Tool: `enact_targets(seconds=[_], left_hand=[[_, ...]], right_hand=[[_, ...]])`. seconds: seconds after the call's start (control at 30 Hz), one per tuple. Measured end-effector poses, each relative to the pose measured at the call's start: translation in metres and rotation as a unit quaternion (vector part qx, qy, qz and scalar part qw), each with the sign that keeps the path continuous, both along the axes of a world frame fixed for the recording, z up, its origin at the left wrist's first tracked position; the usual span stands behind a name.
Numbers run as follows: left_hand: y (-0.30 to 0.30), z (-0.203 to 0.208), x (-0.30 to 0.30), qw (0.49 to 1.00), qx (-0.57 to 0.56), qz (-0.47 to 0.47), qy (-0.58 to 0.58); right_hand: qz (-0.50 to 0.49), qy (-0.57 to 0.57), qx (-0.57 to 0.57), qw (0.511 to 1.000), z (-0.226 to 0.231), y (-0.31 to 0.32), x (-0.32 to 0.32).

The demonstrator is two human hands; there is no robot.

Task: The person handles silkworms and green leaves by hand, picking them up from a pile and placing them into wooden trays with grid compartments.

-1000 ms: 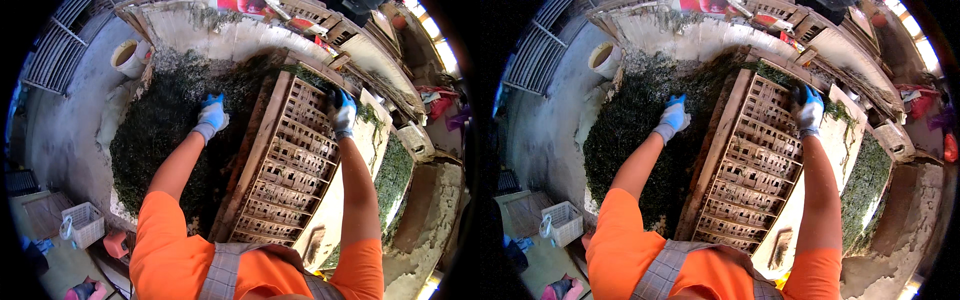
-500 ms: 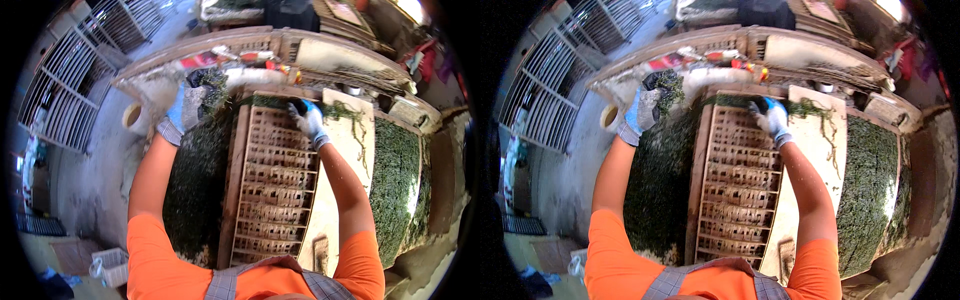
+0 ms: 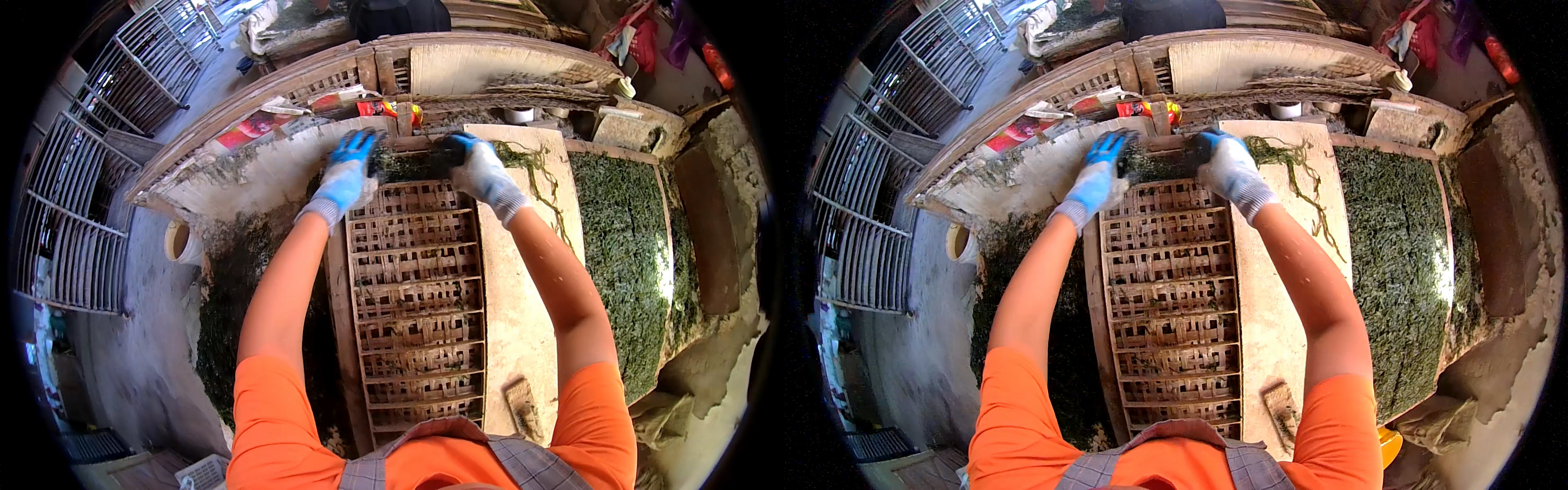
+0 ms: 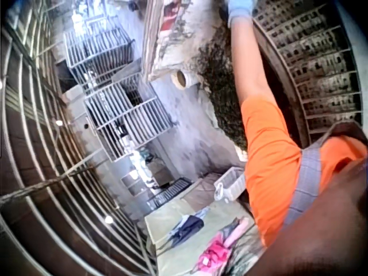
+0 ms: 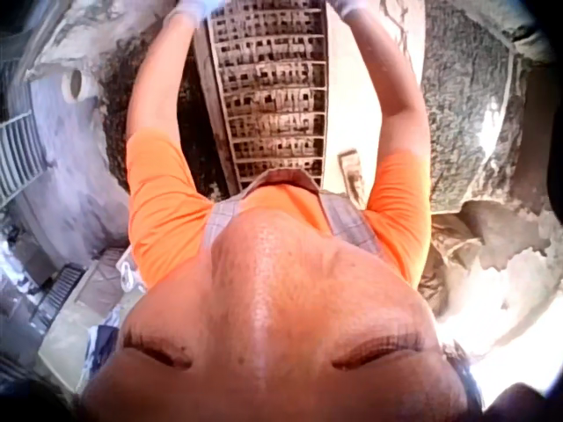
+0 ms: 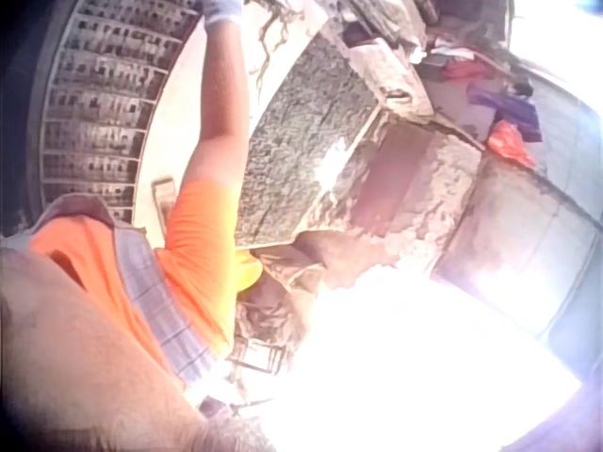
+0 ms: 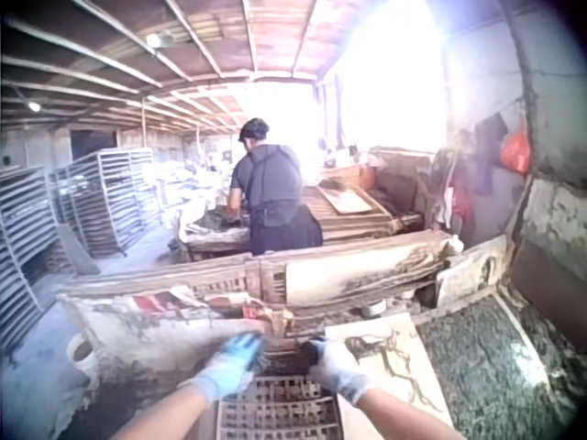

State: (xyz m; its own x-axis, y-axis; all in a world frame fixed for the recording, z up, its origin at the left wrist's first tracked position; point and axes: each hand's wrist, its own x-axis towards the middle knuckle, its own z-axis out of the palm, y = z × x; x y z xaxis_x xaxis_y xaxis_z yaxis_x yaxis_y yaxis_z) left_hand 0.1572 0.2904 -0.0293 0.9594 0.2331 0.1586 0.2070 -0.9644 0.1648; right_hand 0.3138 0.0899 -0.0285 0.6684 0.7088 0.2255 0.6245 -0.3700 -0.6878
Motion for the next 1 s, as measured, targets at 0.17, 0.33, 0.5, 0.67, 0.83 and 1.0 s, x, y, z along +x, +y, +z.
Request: enact_targets(seconds=[0.17,0.33,0.5,0.67,0.83,1.0], left_hand=[[-0.038,-0.037,-0.023,0.996,0.08,-0.032,0.002],[-0.024,-0.041,-0.05,0.996,0.031,0.03,-0.077],[-0.027,-0.049,-0.056,0.99,0.076,0.07,-0.091],[-0.023,-0.05,-0.054,0.982,0.124,0.011,-0.142],[-0.029,-0.041,-0.052,0.982,0.069,-0.14,-0.103],[-0.029,-0.051,-0.053,0.982,0.047,0.098,-0.157]], right_hand=[[-0.018,0.077,0.144,0.986,-0.042,0.004,-0.024],[0.135,-0.261,-0.058,0.954,-0.047,-0.004,-0.021],[0.138,-0.19,-0.023,0.972,-0.001,0.042,-0.067],[0.218,-0.291,-0.122,0.923,-0.034,0.026,-0.029],[0.024,0.008,-0.053,0.998,0.017,0.083,-0.028],[0.003,-0.111,-0.27,0.956,0.011,0.151,-0.037]])
